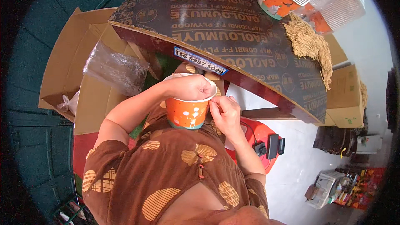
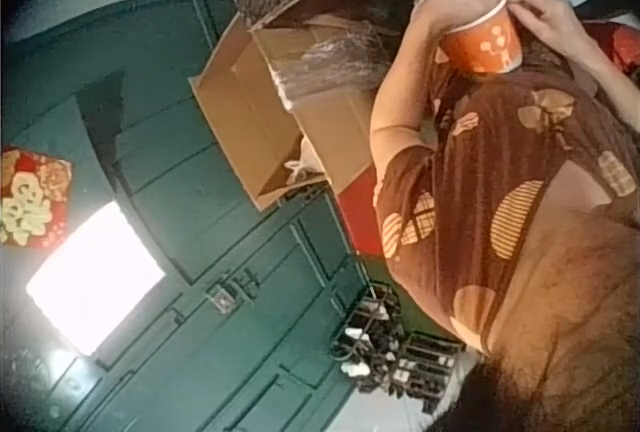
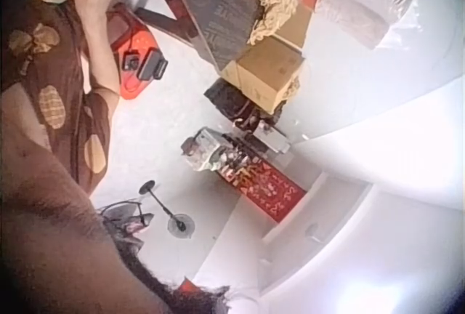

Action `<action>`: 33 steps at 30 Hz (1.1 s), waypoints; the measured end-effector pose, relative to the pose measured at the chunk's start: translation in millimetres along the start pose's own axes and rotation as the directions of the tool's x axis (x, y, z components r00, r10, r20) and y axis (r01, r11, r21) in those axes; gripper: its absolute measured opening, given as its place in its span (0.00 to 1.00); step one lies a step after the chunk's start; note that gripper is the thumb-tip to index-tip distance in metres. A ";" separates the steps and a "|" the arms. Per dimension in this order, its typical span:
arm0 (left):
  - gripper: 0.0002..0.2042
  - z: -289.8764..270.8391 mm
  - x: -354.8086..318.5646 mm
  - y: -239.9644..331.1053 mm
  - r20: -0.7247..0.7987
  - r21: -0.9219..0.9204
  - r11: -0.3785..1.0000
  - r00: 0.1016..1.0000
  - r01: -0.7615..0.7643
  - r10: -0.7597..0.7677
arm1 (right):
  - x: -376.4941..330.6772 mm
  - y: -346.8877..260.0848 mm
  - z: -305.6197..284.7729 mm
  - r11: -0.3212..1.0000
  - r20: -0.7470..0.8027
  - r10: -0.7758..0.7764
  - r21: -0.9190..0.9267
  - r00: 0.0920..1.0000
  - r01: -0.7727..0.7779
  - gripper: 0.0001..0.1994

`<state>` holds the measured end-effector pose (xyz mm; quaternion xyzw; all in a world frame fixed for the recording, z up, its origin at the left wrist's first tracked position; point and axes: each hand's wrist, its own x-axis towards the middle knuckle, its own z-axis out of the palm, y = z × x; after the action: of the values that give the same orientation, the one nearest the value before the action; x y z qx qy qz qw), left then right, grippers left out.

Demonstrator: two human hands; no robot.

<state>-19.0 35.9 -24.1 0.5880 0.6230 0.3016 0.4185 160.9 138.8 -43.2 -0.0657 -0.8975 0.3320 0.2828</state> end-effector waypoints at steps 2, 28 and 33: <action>0.06 1.0 0.2 1.2 -0.073 0.008 0.999 0.996 0.053 -0.052 | 0.4 3.7 -3.5 1.000 0.025 -0.010 -0.004 1.000 0.010 0.04; 0.04 23.6 -8.5 17.8 -0.425 -0.104 0.994 0.905 -0.039 -0.009 | 18.2 6.5 -14.0 0.994 0.046 -0.104 -0.039 0.994 0.106 0.03; 0.03 26.1 -2.4 4.9 -0.363 -0.240 0.967 0.932 -0.082 -0.011 | 14.8 10.4 -14.8 0.996 0.044 -0.085 -0.005 0.995 0.085 0.03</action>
<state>6.1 31.1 -31.7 0.4761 0.6351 0.4886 0.3623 156.0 159.6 -33.7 -0.0211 -0.9066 0.3180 0.2766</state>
